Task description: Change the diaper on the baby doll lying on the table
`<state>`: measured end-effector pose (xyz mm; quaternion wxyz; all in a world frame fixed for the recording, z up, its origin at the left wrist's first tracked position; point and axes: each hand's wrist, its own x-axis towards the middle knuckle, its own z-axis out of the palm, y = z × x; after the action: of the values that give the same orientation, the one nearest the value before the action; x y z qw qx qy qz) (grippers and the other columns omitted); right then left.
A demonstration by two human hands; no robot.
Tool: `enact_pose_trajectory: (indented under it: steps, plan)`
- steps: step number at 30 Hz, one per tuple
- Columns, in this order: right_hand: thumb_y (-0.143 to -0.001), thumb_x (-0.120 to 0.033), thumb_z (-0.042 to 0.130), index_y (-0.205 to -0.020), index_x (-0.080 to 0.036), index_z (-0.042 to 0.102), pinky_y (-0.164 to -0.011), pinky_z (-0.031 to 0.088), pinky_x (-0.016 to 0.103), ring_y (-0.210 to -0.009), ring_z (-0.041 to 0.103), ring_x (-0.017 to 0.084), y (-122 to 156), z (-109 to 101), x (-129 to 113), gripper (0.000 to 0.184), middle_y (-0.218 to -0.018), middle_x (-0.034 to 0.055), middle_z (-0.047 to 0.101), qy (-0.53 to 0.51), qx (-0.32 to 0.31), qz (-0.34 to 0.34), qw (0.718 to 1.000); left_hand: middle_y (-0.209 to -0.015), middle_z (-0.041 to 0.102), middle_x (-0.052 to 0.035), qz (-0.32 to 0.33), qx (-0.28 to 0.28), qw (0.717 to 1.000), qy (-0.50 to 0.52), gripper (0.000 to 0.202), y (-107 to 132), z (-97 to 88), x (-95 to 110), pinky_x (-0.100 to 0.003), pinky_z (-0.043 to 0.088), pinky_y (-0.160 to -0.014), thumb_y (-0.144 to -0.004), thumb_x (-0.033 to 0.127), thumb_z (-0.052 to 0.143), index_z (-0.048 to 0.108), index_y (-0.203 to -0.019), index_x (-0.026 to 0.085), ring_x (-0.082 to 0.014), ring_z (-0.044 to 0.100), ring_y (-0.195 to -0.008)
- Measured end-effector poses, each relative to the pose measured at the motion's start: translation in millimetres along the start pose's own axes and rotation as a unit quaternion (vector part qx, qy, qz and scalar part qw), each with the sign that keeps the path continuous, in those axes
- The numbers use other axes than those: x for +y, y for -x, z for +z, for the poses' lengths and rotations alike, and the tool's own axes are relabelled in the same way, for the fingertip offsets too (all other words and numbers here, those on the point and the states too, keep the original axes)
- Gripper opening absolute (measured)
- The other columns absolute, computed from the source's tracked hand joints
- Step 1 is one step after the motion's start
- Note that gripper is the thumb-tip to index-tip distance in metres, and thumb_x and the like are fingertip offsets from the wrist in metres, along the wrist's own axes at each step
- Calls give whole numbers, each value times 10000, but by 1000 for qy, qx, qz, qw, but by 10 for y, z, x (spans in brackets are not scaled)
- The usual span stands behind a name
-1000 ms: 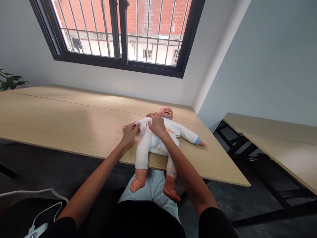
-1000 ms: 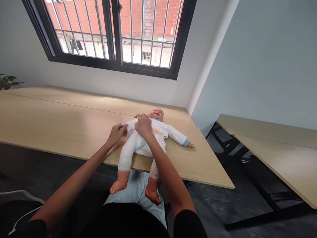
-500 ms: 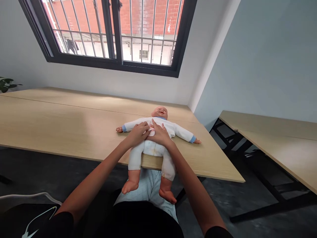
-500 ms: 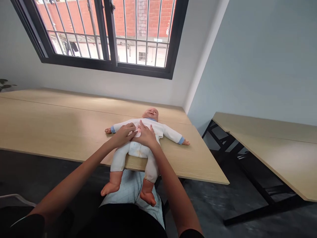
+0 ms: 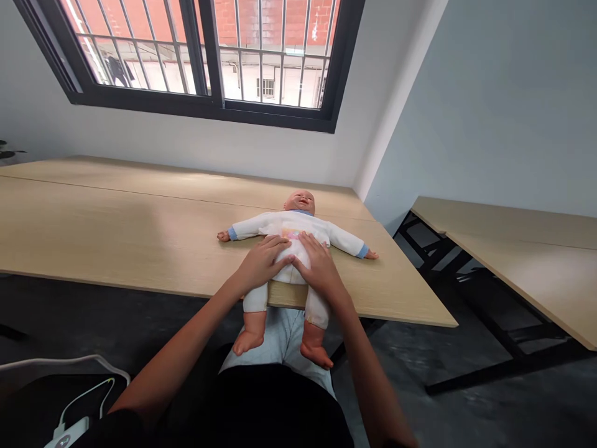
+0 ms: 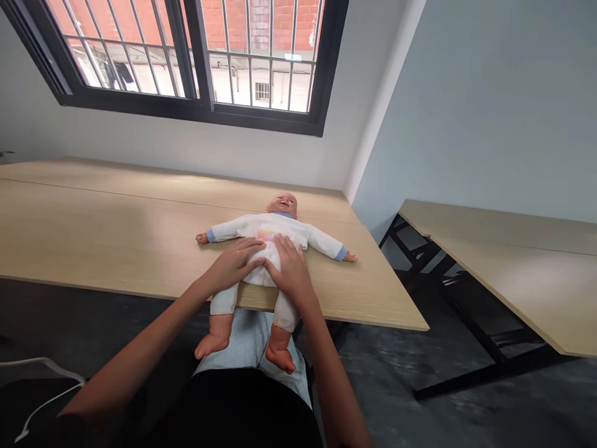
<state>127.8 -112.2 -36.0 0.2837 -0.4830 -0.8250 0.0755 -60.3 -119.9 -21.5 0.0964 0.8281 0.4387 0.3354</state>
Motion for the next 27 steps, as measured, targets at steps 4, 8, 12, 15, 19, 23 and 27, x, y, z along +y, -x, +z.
enact_pose_trajectory:
  steps: [4,8,12,15,19,23,27]
  plan:
    - [-1014,-425,424,-1548,-143,346,-1224,214,583,-1532,184,271,201,-61,5,608,-1611,111,258,31,-30,5,999,-1518,493,-104,-7,-59,995,-76,533,60,30,42,-511,277,-1209,-982,472,476,512,-1434,190,-313,345,-1479]
    - [-972,-443,526,-1536,-160,366,-1221,201,600,-1531,185,281,181,-131,-22,651,-1607,116,270,58,-61,7,996,-1565,429,-102,-35,-82,991,-97,578,60,33,93,-541,291,-1189,-974,472,493,452,-1481,196,-339,274,-1511]
    - [-935,-447,603,-1490,-215,428,-1210,197,616,-1498,270,305,346,-162,-46,627,-1584,88,340,57,4,8,998,-1594,381,-98,-45,-84,994,-55,610,192,0,92,-575,278,-1194,-962,471,511,400,-1506,218,-338,229,-1528]
    - [-888,-416,670,-1305,-204,577,-1199,244,579,-1418,400,314,572,-166,-56,477,-1489,91,484,42,92,31,994,-1582,391,-125,-35,-3,999,-1,601,363,-25,54,-519,278,-1216,-968,499,493,412,-1487,208,-301,281,-1512]
    - [-858,-407,686,-990,-196,654,-1180,273,567,-1315,495,329,711,-174,-71,251,-1347,100,604,18,129,72,989,-1512,464,-129,-54,110,992,25,550,506,-52,13,-479,328,-1199,-970,506,487,459,-1442,225,-272,396,-1438]
    - [-841,-290,659,-926,-193,679,-1153,331,550,-1329,473,338,654,-153,-106,130,-1377,88,582,7,108,78,991,-1538,445,-115,-58,62,996,-14,545,415,-82,4,-568,279,-1197,-953,519,523,496,-1432,259,-331,316,-1481]
    - [-845,-234,595,-915,-181,690,-1144,364,523,-1357,442,332,604,-106,-141,130,-1428,90,538,-1,96,85,992,-1624,324,-82,-52,-29,996,-67,584,136,-70,23,-707,113,-1183,-954,559,510,450,-1481,315,-398,137,-1538]
